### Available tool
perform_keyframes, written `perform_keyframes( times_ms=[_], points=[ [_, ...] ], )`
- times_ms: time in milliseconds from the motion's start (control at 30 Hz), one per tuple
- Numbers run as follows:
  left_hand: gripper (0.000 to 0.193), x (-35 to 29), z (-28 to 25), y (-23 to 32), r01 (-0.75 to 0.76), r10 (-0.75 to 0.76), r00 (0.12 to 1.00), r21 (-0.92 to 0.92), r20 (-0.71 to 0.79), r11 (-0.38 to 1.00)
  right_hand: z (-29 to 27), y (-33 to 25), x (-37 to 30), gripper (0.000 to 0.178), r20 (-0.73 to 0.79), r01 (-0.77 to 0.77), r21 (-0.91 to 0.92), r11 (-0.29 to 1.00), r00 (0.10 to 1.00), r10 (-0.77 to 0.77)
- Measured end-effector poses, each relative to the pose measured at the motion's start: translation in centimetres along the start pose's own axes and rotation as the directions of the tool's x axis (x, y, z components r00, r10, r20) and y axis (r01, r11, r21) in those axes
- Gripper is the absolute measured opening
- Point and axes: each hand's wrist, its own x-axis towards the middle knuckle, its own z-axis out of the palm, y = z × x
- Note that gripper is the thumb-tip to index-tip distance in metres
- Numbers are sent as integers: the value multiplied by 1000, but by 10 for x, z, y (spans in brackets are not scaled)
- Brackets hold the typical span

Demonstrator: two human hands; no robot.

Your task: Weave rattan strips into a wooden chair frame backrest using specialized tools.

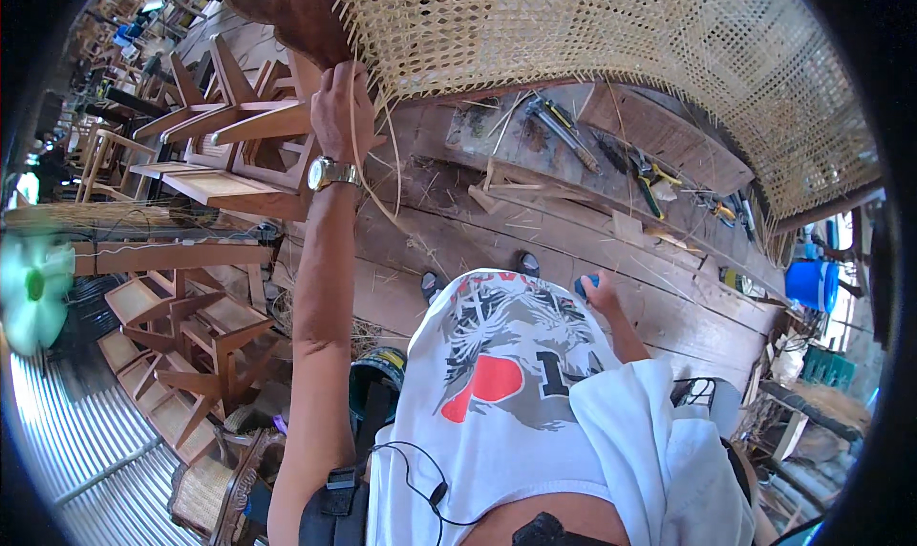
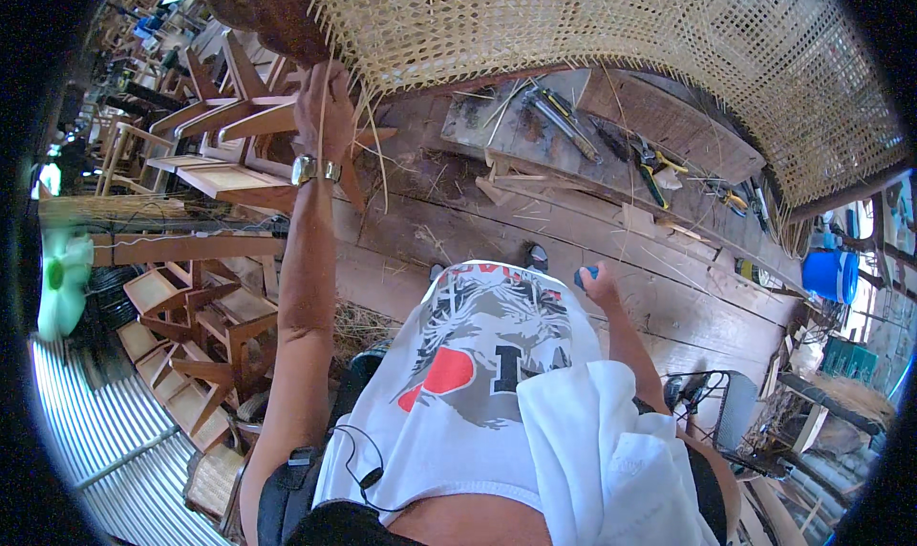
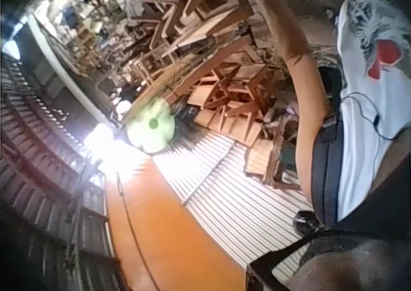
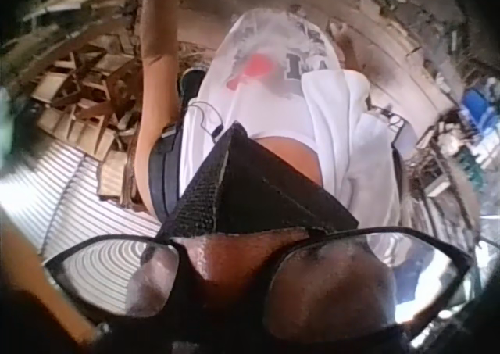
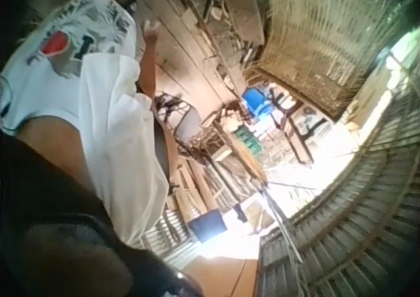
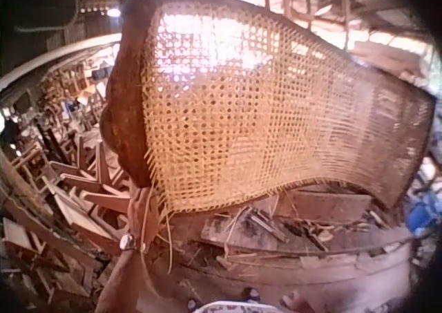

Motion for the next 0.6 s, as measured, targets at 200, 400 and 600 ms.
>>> perform_keyframes(
  times_ms=[200,400,600],
  points=[
    [14,1,-11,-3,-154,194,975,306,-104,939,16,4,-15,51,-25,-27,84,996,999,29],
    [22,-20,17,23,81,4,969,333,-248,940,22,8,-26,53,21,-80,52,995,997,79],
    [21,-25,21,16,272,-256,949,64,-186,960,14,-21,-17,51,74,-99,204,974,994,86]
  ],
)
